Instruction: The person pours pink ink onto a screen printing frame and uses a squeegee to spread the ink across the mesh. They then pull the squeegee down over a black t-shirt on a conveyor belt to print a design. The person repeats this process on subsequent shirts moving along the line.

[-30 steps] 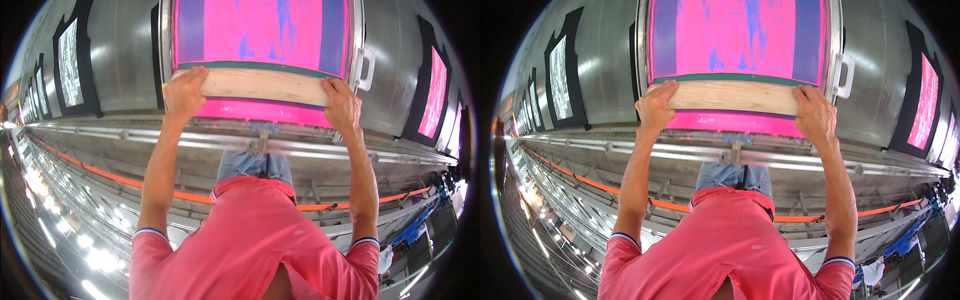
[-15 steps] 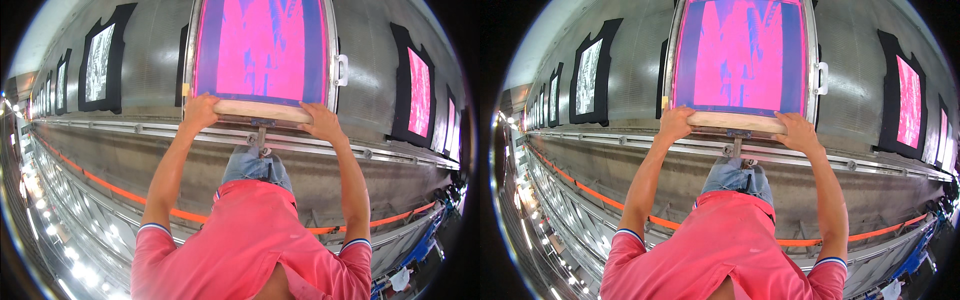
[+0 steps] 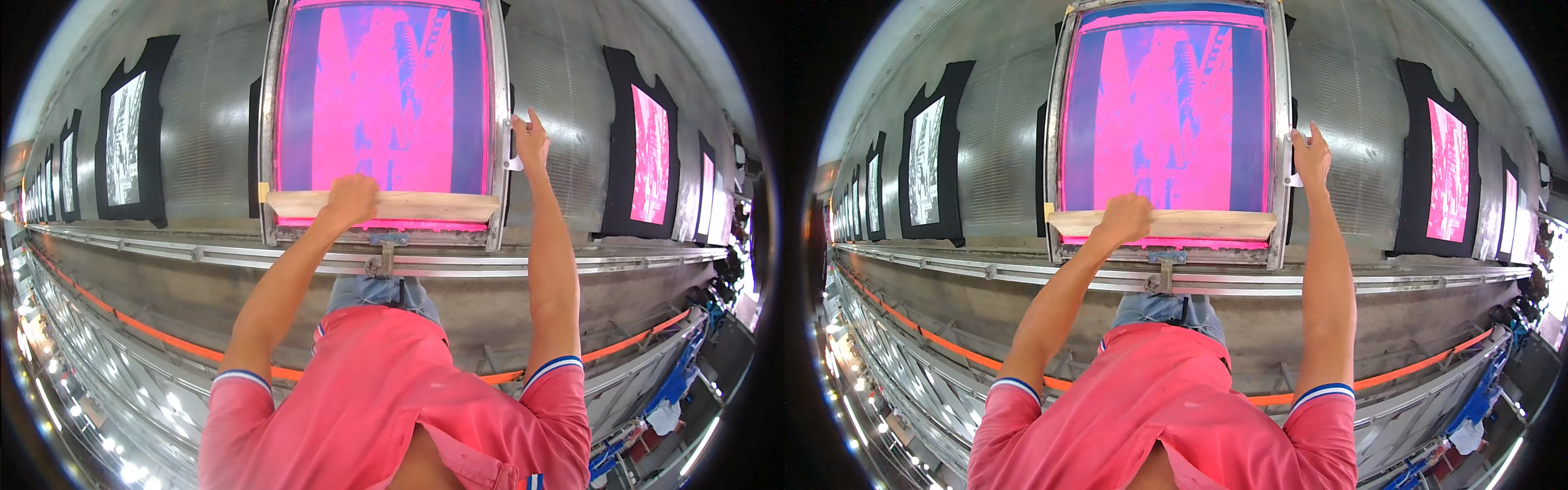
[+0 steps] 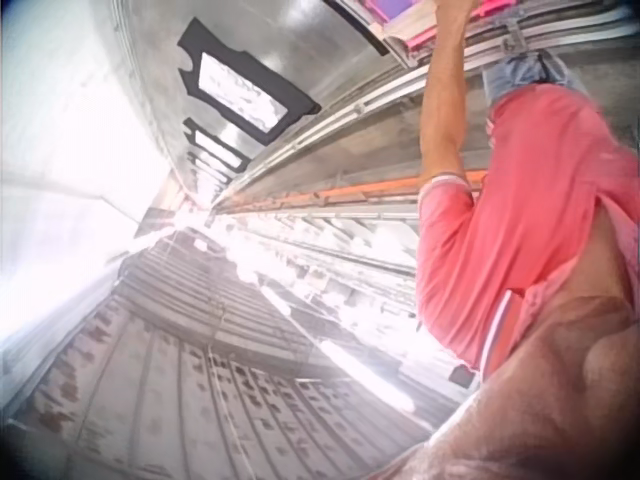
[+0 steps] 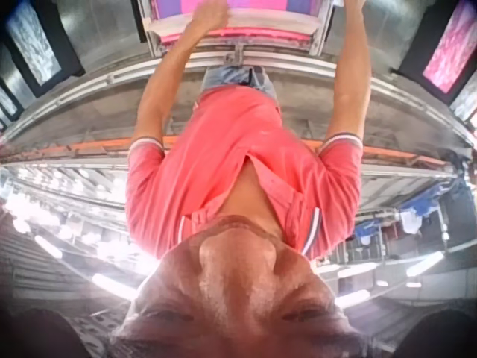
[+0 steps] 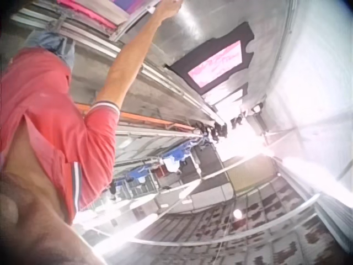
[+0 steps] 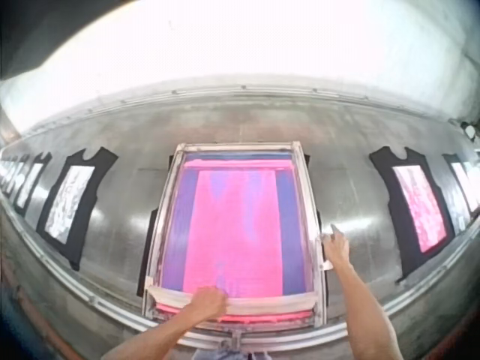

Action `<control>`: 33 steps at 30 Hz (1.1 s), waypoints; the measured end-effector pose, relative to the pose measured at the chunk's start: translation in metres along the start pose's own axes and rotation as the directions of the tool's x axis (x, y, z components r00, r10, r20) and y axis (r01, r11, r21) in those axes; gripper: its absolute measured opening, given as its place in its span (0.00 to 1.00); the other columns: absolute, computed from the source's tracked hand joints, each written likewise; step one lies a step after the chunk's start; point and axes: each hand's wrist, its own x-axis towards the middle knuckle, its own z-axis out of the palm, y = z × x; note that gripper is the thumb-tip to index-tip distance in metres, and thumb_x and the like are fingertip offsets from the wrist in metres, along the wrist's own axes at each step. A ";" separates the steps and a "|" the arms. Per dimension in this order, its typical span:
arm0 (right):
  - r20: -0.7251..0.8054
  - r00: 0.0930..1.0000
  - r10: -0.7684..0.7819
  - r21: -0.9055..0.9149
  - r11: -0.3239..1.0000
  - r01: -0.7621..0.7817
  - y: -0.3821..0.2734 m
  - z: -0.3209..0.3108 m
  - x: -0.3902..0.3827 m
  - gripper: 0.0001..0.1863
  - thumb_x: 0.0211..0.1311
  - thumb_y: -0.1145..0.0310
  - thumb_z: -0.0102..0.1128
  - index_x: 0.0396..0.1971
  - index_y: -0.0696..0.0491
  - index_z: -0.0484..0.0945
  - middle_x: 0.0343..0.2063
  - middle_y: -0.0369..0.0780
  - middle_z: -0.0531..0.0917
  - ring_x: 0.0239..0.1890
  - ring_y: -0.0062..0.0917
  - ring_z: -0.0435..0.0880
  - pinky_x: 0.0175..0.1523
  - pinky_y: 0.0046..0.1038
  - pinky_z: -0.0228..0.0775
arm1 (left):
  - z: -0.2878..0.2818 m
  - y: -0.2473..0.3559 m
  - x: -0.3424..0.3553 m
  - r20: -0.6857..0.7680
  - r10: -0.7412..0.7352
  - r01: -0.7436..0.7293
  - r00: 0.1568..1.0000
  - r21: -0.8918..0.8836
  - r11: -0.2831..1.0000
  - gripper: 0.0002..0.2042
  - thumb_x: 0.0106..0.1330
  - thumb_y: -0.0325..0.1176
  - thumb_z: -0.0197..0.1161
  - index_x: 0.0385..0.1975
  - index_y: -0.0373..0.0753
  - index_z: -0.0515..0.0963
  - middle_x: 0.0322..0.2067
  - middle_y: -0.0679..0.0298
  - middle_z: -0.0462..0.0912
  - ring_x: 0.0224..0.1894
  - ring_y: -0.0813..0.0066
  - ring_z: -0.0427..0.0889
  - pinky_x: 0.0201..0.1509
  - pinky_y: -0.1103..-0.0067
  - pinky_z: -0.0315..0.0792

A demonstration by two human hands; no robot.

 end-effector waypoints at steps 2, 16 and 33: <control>0.102 0.986 0.133 0.226 0.962 -0.153 -0.008 -0.001 0.003 0.29 0.66 0.57 0.57 0.65 0.54 0.72 0.29 0.43 0.82 0.31 0.29 0.83 0.37 0.33 0.74 | 0.001 -0.008 0.021 0.145 -0.028 0.032 0.989 -0.019 0.999 0.09 0.45 0.29 0.63 0.27 0.40 0.86 0.26 0.49 0.84 0.34 0.47 0.85 0.35 0.57 0.78; 0.169 0.948 0.271 0.323 0.893 -0.313 -0.020 -0.011 -0.007 0.15 0.72 0.64 0.53 0.46 0.59 0.82 0.16 0.34 0.74 0.15 0.17 0.69 0.21 0.25 0.61 | -0.116 -0.097 0.195 0.538 0.398 -0.357 0.743 -0.185 0.916 0.13 0.29 0.27 0.70 0.20 0.33 0.85 0.24 0.50 0.86 0.27 0.57 0.84 0.31 0.63 0.75; 0.186 0.916 0.355 0.403 0.823 -0.401 -0.052 -0.034 -0.023 0.12 0.73 0.68 0.55 0.44 0.59 0.82 0.15 0.30 0.70 0.14 0.11 0.63 0.17 0.20 0.51 | -0.261 -0.115 0.377 -0.494 0.133 -0.114 0.859 0.070 0.991 0.06 0.49 0.29 0.60 0.25 0.42 0.82 0.25 0.52 0.83 0.34 0.47 0.84 0.36 0.55 0.76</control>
